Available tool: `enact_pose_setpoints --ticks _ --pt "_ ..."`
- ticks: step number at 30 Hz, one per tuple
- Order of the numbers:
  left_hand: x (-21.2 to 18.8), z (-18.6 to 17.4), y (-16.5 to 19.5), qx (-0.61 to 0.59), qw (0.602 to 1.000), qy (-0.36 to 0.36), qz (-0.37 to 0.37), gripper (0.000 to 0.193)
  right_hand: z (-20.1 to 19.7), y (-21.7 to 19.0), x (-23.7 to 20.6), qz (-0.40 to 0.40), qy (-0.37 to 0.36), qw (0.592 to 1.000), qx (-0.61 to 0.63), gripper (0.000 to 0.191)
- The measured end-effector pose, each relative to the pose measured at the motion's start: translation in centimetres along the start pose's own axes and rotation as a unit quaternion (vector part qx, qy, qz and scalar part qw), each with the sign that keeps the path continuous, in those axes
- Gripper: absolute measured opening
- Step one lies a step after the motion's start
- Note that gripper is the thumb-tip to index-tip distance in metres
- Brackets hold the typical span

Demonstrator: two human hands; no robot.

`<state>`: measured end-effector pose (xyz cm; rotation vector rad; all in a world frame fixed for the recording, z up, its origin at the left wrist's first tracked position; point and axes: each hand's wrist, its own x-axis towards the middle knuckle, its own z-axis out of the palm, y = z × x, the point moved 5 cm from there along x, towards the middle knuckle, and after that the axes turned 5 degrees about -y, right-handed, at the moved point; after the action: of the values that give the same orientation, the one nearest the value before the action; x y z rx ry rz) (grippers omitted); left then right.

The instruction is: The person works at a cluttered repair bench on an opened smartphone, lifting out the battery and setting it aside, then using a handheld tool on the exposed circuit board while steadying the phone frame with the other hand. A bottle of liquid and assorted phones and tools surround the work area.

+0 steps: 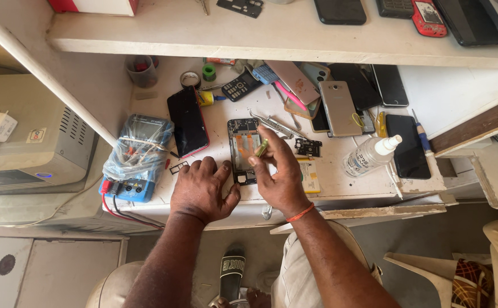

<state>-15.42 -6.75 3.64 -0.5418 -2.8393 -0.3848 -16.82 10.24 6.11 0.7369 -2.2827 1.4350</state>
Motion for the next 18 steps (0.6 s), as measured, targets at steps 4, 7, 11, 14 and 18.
enact_pose_setpoints --ticks 4,7,11,14,18 --pt "0.0 -0.1 0.0 0.001 1.000 0.001 -0.001 0.051 0.0 0.5 -0.1 0.020 -0.011 0.998 0.065 0.063" --pt "0.0 -0.1 0.1 0.002 1.000 0.000 -0.002 0.052 0.0 0.1 -0.2 -0.014 0.002 1.000 0.003 0.068" --pt "0.1 0.0 0.0 0.001 1.000 -0.009 -0.006 0.051 -0.1 0.4 0.0 0.036 0.014 0.999 -0.021 0.068" --pt "0.0 0.1 0.0 0.000 1.000 -0.004 -0.005 0.051 0.0 0.1 -0.1 0.025 -0.028 0.997 0.061 0.067" --pt "0.0 0.1 0.0 0.001 1.000 0.002 -0.003 0.052 0.1 -0.6 -0.1 -0.007 -0.011 1.000 0.016 0.067"
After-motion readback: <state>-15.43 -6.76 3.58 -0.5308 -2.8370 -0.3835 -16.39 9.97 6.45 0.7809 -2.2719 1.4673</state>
